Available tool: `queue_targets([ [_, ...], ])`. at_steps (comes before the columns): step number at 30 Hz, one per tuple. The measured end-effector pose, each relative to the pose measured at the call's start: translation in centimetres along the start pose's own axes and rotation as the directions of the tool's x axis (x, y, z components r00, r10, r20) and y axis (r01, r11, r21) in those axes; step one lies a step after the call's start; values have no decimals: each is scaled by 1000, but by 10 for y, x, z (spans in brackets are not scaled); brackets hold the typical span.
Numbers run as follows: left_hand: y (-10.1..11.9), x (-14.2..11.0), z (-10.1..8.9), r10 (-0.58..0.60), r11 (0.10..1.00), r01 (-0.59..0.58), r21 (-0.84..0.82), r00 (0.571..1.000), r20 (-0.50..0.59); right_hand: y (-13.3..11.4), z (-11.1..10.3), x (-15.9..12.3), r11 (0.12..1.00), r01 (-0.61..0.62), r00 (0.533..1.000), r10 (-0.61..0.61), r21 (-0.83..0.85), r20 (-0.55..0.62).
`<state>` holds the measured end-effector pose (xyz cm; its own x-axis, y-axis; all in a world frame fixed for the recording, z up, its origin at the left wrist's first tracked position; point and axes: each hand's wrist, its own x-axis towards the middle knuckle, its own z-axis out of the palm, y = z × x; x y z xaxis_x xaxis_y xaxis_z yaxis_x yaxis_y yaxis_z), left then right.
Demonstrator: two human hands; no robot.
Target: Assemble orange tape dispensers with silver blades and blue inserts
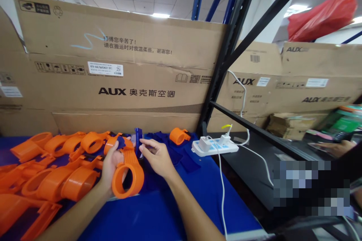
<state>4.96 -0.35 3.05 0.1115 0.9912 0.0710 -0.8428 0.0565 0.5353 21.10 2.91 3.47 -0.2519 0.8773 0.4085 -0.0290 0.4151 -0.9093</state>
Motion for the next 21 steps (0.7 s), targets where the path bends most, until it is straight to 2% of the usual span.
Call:
queue_targets([
  [2,0,0,1,27,999,-27,-26,1000,13,-1,3,-1,1000,25,1000,-25,-13,-1],
  [7,-5,-3,-2,-46,999,43,34,995,85,-6,7,-2,1000,14,1000,-14,11,15],
  [11,-7,-5,-2,-65,995,61,84,997,41,-11,3,-3,999,35,999,-35,10,-8],
  [12,-7,-4,-3,-44,995,43,92,999,12,-13,1,-3,999,45,999,-45,2,-14],
  [14,-7,-2,-4,70,991,-65,114,997,-43,-16,-5,-3,998,69,997,-69,1,-14],
  [17,-9,2,-8,259,956,-242,167,961,-92,-19,-12,-1,991,130,992,-130,14,-2],
  [21,-12,6,-14,298,941,-272,202,948,-113,-20,-16,0,981,191,981,-191,-25,28],
])
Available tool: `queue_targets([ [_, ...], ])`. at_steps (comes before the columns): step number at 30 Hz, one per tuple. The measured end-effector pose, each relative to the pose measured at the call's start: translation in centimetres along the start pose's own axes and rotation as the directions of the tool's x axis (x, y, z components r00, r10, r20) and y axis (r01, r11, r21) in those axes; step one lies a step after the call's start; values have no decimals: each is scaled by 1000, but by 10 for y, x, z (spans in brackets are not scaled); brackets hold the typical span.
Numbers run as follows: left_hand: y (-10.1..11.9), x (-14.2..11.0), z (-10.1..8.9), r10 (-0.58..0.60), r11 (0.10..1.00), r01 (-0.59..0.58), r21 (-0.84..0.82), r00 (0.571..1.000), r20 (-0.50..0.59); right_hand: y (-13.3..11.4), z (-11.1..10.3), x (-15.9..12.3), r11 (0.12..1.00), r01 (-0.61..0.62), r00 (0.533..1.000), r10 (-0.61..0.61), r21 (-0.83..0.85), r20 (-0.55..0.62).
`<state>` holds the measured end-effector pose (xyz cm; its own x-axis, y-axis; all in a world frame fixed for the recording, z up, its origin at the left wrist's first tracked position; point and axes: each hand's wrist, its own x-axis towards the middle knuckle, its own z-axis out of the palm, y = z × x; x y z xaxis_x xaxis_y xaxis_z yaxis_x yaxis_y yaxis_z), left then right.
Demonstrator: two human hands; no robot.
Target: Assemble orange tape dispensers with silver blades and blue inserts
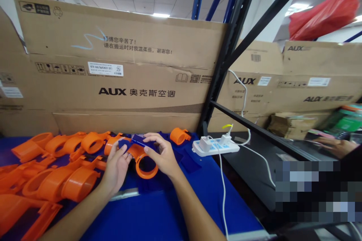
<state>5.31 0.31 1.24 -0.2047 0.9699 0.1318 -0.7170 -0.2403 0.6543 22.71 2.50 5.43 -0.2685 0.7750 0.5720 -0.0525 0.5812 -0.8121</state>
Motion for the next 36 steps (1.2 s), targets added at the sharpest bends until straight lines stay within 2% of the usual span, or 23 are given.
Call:
queue_targets([
  [9,-1,1,-1,0,999,0,32,1000,5,5,-1,0,999,29,998,-27,-33,49],
  [16,2,0,1,8,1000,-8,17,1000,16,14,-6,2,998,-14,1000,14,-56,3],
  [29,1,-4,2,25,998,-26,54,1000,17,11,-5,1,999,26,998,-25,-25,60],
  [36,1,-2,1,37,998,-39,58,999,32,12,-5,1,1000,-21,999,22,-19,46],
])
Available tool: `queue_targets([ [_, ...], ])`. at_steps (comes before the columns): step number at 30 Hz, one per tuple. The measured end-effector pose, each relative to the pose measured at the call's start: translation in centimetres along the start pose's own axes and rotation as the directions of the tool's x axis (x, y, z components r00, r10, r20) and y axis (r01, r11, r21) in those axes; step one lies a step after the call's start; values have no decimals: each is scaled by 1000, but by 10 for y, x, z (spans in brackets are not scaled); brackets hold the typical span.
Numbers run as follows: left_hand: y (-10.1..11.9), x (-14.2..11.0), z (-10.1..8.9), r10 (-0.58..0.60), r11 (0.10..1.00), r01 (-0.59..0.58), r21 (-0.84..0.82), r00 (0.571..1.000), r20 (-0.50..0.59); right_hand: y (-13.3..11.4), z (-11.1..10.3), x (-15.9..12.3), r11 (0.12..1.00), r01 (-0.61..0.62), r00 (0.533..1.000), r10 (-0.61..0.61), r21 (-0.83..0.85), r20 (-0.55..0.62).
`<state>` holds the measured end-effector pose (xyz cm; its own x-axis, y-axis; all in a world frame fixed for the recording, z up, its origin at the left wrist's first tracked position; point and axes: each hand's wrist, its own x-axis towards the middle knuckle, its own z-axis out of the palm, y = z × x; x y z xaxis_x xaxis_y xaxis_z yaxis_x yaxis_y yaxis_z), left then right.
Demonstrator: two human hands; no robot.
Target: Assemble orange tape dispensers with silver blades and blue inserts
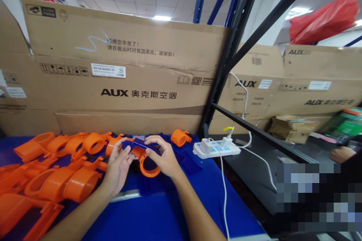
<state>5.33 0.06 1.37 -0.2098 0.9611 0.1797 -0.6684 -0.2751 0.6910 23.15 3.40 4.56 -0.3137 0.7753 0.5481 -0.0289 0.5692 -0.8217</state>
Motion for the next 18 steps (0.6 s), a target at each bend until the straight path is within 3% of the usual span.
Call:
queue_targets([
  [5,3,-2,0,82,997,-83,7,996,24,-10,-1,-2,999,-52,994,53,-17,97],
  [10,7,-4,-1,131,991,-131,-8,983,126,-17,-5,-6,967,56,989,-20,-247,145],
  [14,6,2,-5,156,983,-167,72,978,138,-14,-7,-8,779,206,978,-149,-592,144],
  [18,6,7,-8,219,938,-238,252,970,103,-7,-8,-7,577,316,947,-236,-754,216],
])
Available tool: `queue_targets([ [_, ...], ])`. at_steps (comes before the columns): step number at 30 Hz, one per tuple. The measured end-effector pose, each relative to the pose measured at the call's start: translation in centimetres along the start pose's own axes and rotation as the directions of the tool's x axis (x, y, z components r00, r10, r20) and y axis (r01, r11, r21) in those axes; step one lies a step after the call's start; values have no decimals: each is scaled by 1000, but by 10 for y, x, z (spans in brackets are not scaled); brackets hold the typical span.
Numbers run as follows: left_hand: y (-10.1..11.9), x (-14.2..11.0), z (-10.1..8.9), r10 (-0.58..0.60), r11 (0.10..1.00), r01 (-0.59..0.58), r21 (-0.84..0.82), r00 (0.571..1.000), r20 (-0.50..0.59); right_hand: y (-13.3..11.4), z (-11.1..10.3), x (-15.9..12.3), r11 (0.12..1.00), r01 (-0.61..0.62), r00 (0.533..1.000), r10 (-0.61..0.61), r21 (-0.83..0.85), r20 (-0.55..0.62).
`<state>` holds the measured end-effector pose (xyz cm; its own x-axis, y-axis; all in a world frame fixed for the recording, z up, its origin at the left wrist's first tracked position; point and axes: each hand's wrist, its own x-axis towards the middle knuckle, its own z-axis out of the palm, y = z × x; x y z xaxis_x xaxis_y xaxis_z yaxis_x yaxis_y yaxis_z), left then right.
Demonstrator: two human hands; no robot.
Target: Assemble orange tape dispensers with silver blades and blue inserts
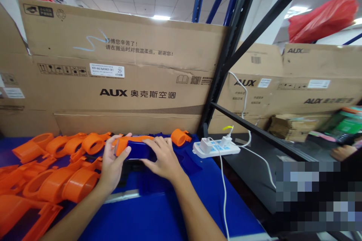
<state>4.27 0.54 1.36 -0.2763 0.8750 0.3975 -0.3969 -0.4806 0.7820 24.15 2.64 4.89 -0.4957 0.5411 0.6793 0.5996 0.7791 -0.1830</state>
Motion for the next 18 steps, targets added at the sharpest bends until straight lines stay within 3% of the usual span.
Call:
queue_targets([
  [6,1,0,0,69,995,-68,70,997,-16,3,3,-1,996,55,997,-59,-70,-53],
  [18,-1,4,-1,-29,999,27,-23,996,-85,0,7,-2,999,27,999,-28,-34,-41],
])
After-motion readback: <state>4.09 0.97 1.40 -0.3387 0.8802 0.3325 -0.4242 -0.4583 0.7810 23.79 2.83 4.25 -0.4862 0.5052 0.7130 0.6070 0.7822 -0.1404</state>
